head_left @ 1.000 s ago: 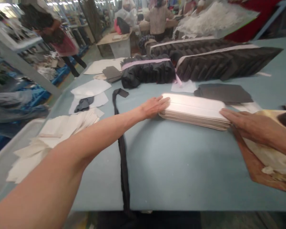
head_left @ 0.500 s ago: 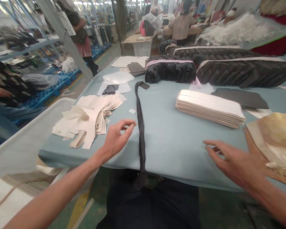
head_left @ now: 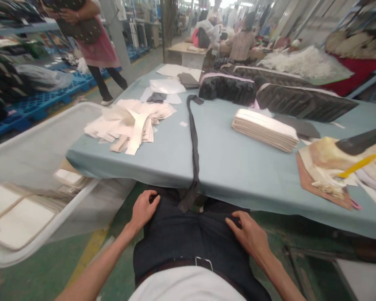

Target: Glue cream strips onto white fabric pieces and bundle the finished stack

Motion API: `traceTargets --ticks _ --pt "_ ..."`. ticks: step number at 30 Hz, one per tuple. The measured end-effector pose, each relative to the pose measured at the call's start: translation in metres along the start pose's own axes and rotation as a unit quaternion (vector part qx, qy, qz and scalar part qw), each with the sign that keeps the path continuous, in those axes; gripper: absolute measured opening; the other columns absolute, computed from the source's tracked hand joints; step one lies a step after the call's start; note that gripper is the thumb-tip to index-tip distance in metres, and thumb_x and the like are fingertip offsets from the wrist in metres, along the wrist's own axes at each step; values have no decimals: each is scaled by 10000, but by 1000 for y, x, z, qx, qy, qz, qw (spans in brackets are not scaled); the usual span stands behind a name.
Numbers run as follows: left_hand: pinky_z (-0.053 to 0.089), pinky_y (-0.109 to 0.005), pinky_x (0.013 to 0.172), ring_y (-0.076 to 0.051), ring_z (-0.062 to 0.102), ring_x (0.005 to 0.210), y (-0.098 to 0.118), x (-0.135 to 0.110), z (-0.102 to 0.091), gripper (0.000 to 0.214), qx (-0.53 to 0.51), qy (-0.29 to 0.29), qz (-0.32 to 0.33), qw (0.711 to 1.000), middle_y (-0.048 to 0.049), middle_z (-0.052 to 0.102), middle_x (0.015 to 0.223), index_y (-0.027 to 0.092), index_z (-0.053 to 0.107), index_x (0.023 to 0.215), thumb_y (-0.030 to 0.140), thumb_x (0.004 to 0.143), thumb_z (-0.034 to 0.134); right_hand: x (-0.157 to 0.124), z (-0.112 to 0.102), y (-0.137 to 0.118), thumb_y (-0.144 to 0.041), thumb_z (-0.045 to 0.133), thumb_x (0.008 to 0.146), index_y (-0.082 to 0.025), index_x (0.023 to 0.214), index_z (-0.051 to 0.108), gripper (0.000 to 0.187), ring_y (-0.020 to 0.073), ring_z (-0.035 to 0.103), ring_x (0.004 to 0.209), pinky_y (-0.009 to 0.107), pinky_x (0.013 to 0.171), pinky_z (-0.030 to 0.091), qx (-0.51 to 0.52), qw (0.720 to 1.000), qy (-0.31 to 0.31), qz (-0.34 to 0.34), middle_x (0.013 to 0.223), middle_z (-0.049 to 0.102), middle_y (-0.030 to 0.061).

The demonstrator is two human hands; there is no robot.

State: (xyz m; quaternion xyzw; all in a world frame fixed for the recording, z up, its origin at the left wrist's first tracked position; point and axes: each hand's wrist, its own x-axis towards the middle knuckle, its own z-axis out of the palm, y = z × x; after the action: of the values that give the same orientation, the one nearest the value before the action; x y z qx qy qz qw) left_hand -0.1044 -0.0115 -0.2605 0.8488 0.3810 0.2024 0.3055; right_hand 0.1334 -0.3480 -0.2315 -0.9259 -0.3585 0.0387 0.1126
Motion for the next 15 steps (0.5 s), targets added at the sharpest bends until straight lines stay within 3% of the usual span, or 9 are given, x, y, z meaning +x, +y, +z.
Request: traceTargets --ticks 4,9,11,15 --pt "599 -457 956 -219 701 1025 -19 22 8 271 30 -40 -43 998 -73 721 1126 152 695 1115 400 1007 679 17 19 29 -518 541 1008 -211 1135 684 361 321 710 1093 416 865 564 -42 999 12 24 1206 731 108" --pt "577 -489 1020 -248 676 1147 -12 29 -3 281 83 -62 -75 992 -96 698 1231 156 686 1155 397 1013 668 26 9 50 -568 525 979 -203 1069 717 422 346 722 1029 474 932 555 -38 999 35 -18 1130 749 144" --pt "586 -479 997 -245 682 1125 -8 30 -9 311 110 -77 -95 986 -97 698 1226 154 681 1168 421 1010 668 26 6 55 -627 580 930 -214 1026 752 458 371 716 1089 491 964 552 -18 997 45 -64 1168 764 153" --pt "602 -441 907 -212 710 947 0 19 -18 418 158 -137 -146 967 -65 728 1031 151 694 1087 557 993 655 25 8 58 -599 679 921 -306 1063 795 346 295 748 1046 409 950 568 36 964 21 -261 1120 803 65"
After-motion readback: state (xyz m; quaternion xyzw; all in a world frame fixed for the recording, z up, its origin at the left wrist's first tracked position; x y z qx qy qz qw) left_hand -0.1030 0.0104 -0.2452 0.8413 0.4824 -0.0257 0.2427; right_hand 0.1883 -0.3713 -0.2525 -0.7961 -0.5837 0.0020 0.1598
